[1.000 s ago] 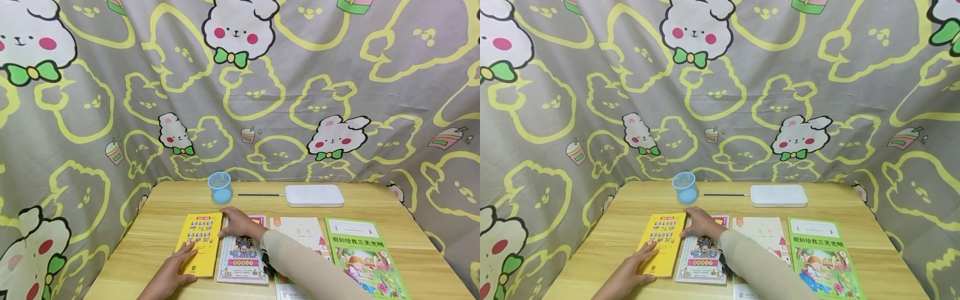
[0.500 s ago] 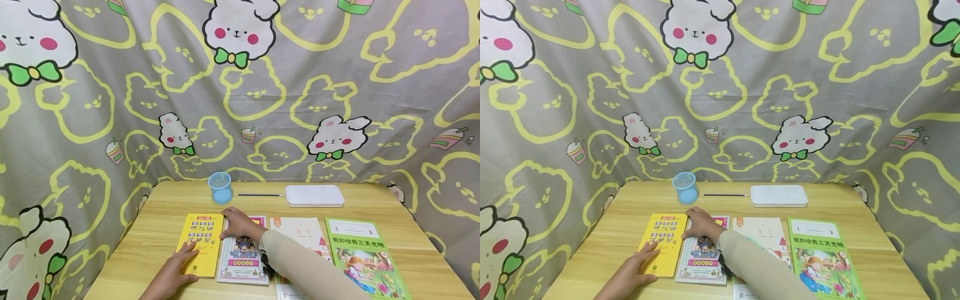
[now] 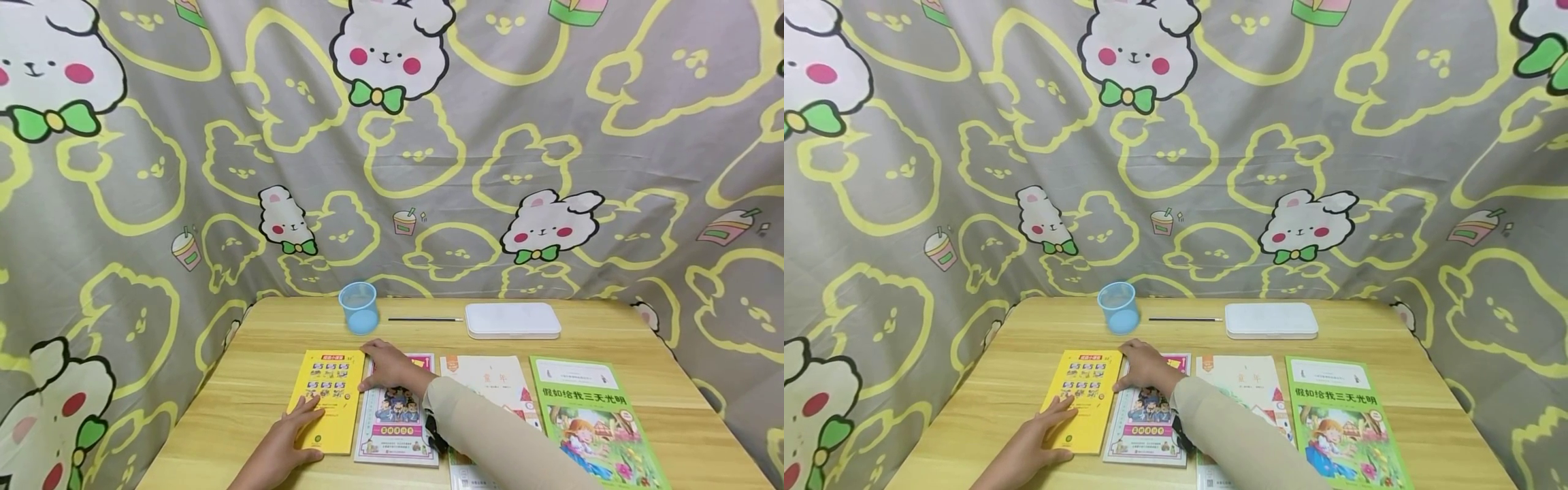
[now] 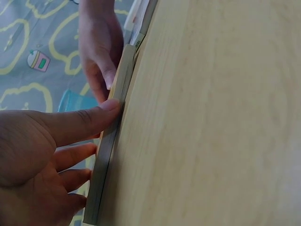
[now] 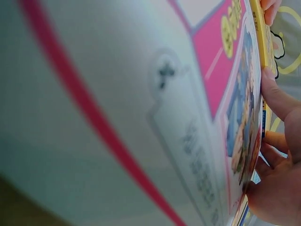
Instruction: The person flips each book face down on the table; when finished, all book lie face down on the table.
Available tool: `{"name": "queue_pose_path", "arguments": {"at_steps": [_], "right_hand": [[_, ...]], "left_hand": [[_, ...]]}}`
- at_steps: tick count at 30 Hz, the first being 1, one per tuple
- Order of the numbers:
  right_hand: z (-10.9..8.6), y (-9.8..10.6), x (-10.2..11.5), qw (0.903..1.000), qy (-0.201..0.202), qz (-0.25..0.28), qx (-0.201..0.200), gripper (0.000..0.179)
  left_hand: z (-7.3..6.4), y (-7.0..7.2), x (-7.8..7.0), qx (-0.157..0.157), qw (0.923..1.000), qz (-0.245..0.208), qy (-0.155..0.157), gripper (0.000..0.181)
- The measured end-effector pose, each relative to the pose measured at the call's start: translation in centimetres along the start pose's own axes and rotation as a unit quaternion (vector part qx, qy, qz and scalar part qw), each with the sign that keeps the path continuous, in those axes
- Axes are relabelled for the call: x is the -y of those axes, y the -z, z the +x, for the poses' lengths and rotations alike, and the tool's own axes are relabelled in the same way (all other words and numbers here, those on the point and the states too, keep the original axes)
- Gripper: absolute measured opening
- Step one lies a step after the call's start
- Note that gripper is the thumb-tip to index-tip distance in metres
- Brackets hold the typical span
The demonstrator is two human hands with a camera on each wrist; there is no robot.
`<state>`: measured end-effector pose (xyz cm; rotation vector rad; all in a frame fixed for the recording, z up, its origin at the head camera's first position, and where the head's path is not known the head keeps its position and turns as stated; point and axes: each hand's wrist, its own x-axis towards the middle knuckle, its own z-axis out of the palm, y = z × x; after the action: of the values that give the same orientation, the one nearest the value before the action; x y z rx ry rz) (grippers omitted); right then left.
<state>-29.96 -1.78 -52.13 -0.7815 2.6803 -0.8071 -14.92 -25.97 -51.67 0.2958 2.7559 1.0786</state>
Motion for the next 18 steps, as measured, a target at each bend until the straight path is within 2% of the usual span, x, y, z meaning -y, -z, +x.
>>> {"name": "queue_pose_path", "arguments": {"at_steps": [6,18], "right_hand": [[0.0,0.07,0.05,1.0,0.0,-0.008,0.004,0.095],[-0.15,0.51,-0.03,0.9978,0.017,-0.062,0.013,0.095]], "left_hand": [[0.01,0.0,0.03,0.002,1.0,-0.002,0.001,0.077],[0.05,-0.03,0.14,0.001,1.0,-0.003,0.004,0.076]]}}
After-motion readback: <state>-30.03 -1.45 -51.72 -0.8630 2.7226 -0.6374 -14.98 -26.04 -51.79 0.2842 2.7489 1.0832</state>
